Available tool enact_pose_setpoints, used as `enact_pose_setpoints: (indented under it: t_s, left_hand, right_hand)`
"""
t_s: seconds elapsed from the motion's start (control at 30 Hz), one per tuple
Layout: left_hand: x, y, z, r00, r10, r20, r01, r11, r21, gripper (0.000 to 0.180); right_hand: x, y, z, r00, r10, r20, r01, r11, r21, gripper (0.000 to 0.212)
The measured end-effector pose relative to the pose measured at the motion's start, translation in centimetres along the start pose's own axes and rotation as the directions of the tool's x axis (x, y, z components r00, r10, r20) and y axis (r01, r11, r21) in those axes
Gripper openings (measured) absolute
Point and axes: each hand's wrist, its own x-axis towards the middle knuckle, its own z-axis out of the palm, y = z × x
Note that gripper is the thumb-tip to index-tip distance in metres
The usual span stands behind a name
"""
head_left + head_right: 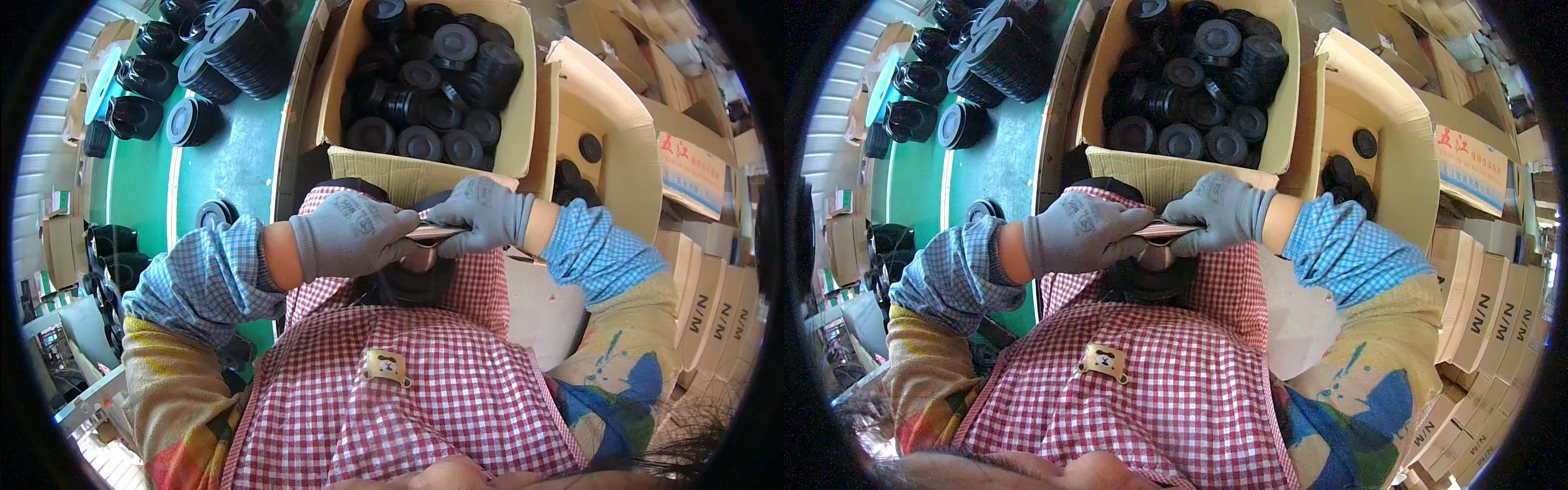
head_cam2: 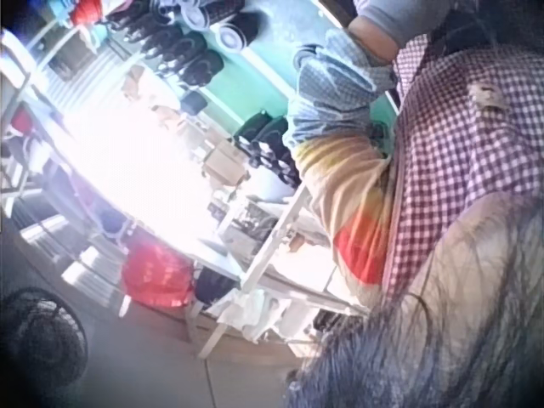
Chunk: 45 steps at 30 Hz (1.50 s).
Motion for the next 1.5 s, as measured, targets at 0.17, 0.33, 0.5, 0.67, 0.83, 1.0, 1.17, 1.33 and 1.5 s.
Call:
enact_pose_setpoints:
  t_s: [0.17, 0.33, 0.5, 0.67, 0.83, 1.0, 1.17, 1.33, 1.5]
  left_hand:
    - [1.7, -5.3, 1.0, 0.997, 0.034, -0.071, -0.044, 0.989, -0.138, 0.031]
    - [8.8, -9.0, 2.6, 0.995, 0.050, -0.085, -0.071, 0.963, -0.258, 0.030]
    - [10.2, -10.0, 3.6, 0.606, 0.295, -0.739, -0.271, 0.950, 0.157, 0.023]
    - [0.4, -6.6, 7.7, 0.619, 0.257, -0.742, -0.620, 0.740, -0.261, 0.038]
    - [1.8, 3.6, 6.3, 0.549, 0.541, -0.637, -0.639, 0.763, 0.097, 0.033]
    - [3.2, 3.2, 6.8, 0.574, 0.523, -0.630, -0.654, 0.756, 0.033, 0.034]
    - [2.2, 0.6, 6.1, 0.535, 0.567, -0.626, -0.785, 0.607, -0.122, 0.035]
    - [0.0, -5.8, 7.4, 0.579, 0.314, -0.753, -0.815, 0.213, -0.538, 0.037]
    - [-1.3, -5.6, 5.3, 0.717, 0.150, -0.681, -0.662, 0.454, -0.597, 0.036]
  right_hand:
    - [0.3, -0.1, 4.1, 0.903, 0.031, -0.429, 0.079, 0.968, 0.238, 0.084]
    - [2.9, -7.7, 3.5, 0.940, -0.005, -0.340, 0.104, 0.957, 0.271, 0.090]
    - [3.9, -6.1, 4.1, 0.896, 0.086, -0.436, 0.278, 0.657, 0.701, 0.089]
    - [2.9, -4.1, 4.5, 0.923, 0.176, -0.341, 0.312, 0.174, 0.934, 0.101]
    - [3.4, -5.3, 1.9, 0.953, 0.230, -0.200, 0.205, 0.001, 0.979, 0.110]
    - [6.2, 0.1, 4.1, 0.838, -0.004, -0.546, 0.341, 0.785, 0.518, 0.060]
    - [5.1, 1.0, 5.3, 0.796, -0.014, -0.605, 0.143, 0.976, 0.165, 0.045]
    - [-0.3, -4.5, 5.2, 0.725, 0.254, -0.641, -0.345, 0.939, -0.018, 0.044]
    - [0.6, -0.1, 3.8, 0.793, 0.191, -0.579, -0.143, 0.981, 0.127, 0.036]
